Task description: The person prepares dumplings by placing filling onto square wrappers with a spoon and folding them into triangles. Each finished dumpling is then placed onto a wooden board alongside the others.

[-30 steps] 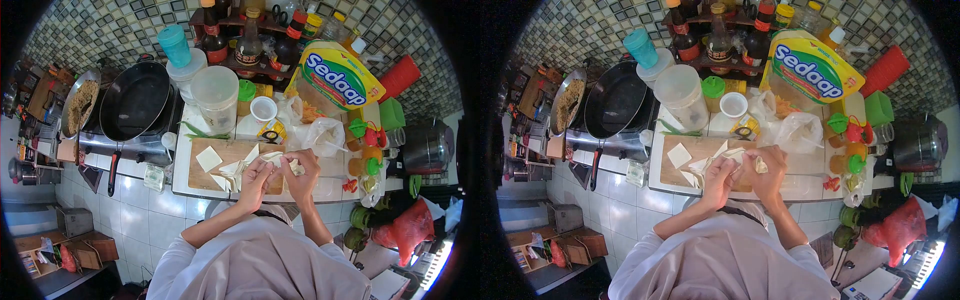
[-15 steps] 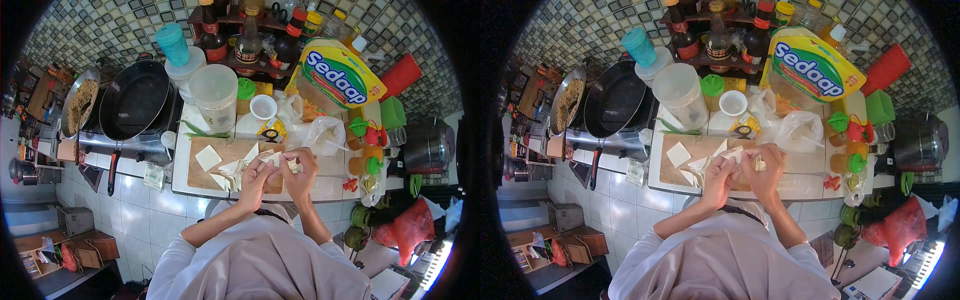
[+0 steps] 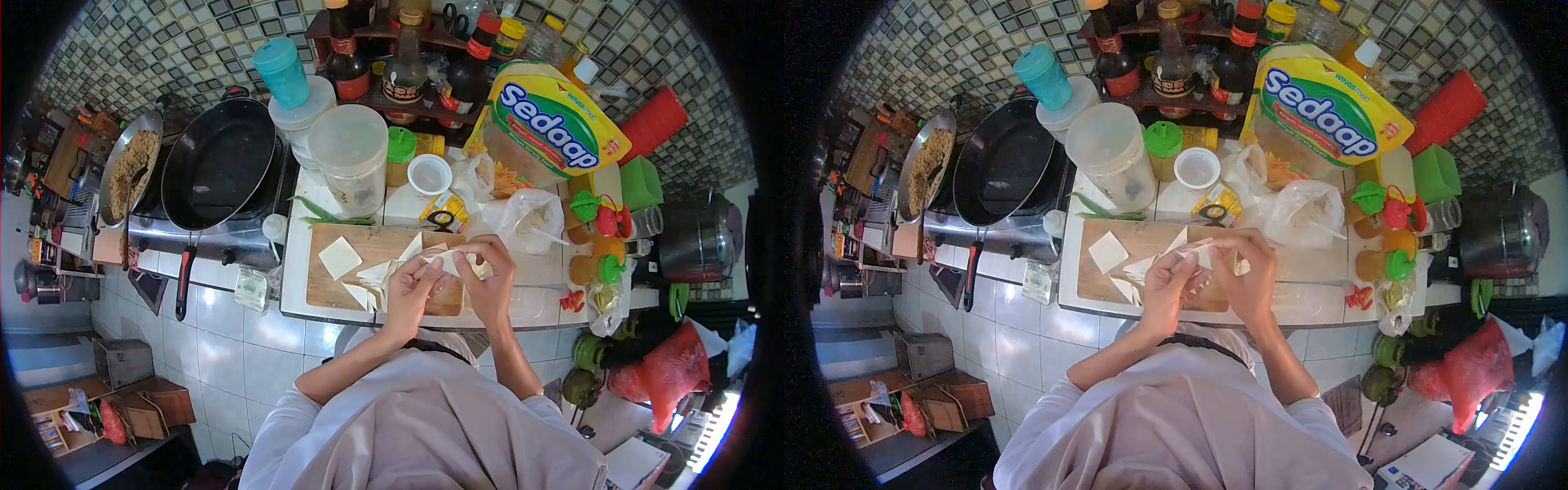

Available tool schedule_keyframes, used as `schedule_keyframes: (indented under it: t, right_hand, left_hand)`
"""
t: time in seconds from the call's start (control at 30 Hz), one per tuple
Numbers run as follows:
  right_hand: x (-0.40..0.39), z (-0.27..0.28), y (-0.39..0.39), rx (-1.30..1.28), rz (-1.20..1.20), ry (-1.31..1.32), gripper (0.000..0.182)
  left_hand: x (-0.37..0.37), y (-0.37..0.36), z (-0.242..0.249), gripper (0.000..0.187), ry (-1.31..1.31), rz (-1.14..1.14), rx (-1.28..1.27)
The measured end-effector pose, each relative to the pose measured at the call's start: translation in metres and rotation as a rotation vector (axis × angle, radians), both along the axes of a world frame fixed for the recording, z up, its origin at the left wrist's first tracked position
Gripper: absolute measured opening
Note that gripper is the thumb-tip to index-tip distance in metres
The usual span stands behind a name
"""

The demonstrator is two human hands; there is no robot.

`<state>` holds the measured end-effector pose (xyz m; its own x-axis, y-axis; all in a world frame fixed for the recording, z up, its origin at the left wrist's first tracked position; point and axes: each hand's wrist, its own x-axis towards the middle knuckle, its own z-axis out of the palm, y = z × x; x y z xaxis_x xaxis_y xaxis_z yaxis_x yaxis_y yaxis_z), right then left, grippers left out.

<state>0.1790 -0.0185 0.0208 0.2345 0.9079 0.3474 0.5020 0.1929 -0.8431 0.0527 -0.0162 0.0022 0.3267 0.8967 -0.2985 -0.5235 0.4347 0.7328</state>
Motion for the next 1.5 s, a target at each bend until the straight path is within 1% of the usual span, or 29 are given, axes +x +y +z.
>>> schedule_keyframes:
  t: [0.1, 0.17, 0.3, 0.4, 0.47, 0.6, 0.63, 0.7, 0.73, 0.77, 0.8, 0.83, 0.87, 0.9, 0.97, 1.0, 1.07, 1.23, 1.3, 1.37, 1.5]
  right_hand:
    - [-0.001, 0.003, -0.001, -0.026, -0.024, -0.012, 0.007]
    - [-0.004, 0.003, -0.002, -0.024, -0.024, -0.003, 0.008]
    - [-0.004, 0.001, -0.005, 0.013, -0.001, -0.028, 0.009]
    - [-0.005, 0.003, -0.005, 0.044, 0.011, -0.033, 0.009]
    - [-0.007, 0.005, -0.005, 0.051, 0.018, -0.032, 0.009]
    - [-0.007, 0.006, -0.008, 0.018, 0.048, -0.011, 0.008]
    - [-0.007, 0.005, -0.009, 0.017, 0.050, -0.008, 0.008]
    - [-0.006, 0.005, -0.013, -0.078, 0.069, 0.128, 0.010]
    - [-0.007, 0.005, -0.016, -0.081, 0.072, 0.127, 0.010]
    - [-0.008, 0.005, -0.018, -0.081, 0.073, 0.183, 0.009]
    - [-0.008, 0.006, -0.019, -0.081, 0.077, 0.238, 0.009]
    - [-0.008, 0.007, -0.021, -0.082, 0.085, 0.235, 0.009]
    - [-0.008, 0.008, -0.024, -0.117, 0.090, 0.290, 0.009]
    - [-0.007, 0.008, -0.026, -0.152, 0.095, 0.346, 0.009]
    - [-0.007, 0.007, -0.031, -0.164, 0.093, 0.336, 0.008]
    - [-0.006, 0.006, -0.034, -0.171, 0.083, 0.325, 0.008]
    - [-0.007, 0.008, -0.040, -0.166, 0.082, 0.306, 0.008]
    - [-0.008, 0.008, -0.055, -0.100, 0.077, 0.260, 0.007]
    - [-0.005, 0.006, -0.062, -0.106, 0.053, 0.248, 0.007]
    - [-0.003, 0.007, -0.067, -0.124, 0.036, 0.269, 0.007]
    - [-0.002, 0.004, -0.077, -0.156, 0.034, 0.306, 0.007]
  left_hand:
    - [-0.002, 0.001, -0.004, 0.020, 0.057, -0.021, -0.034]
    - [-0.002, 0.002, -0.014, 0.021, 0.012, 0.034, -0.002]
    - [-0.002, 0.002, -0.007, 0.022, -0.043, 0.091, 0.035]
    - [-0.005, 0.003, -0.006, 0.022, -0.055, 0.100, 0.025]
    - [-0.007, 0.004, -0.013, 0.021, -0.132, 0.116, 0.006]
    - [-0.007, 0.001, 0.000, 0.019, -0.108, 0.152, -0.066]
    - [-0.008, -0.001, 0.004, 0.018, -0.148, 0.134, -0.061]
    - [-0.011, -0.007, 0.002, 0.018, -0.189, 0.121, -0.060]
    - [-0.012, -0.011, -0.004, 0.017, -0.128, 0.064, -0.017]
    - [-0.012, -0.014, -0.008, 0.016, -0.068, 0.009, 0.028]
    - [-0.010, -0.017, -0.006, 0.016, -0.071, 0.016, 0.028]
    - [-0.008, -0.021, -0.003, 0.015, -0.017, -0.017, 0.082]
    - [-0.007, -0.025, -0.001, 0.015, 0.038, -0.048, 0.133]
    - [-0.008, -0.028, -0.003, 0.015, 0.039, -0.040, 0.130]
    - [-0.009, -0.034, -0.007, 0.017, 0.034, -0.107, 0.079]
    - [-0.008, -0.038, -0.006, 0.017, 0.036, -0.104, 0.074]
    - [-0.005, -0.044, -0.002, 0.020, -0.072, -0.081, -0.015]
    - [-0.003, -0.062, -0.004, 0.024, -0.079, -0.160, -0.008]
    - [-0.002, -0.066, -0.001, 0.024, -0.081, -0.177, -0.007]
    - [-0.002, -0.070, 0.002, 0.024, -0.091, -0.214, -0.057]
    - [-0.003, -0.082, -0.005, 0.026, -0.079, -0.266, -0.058]
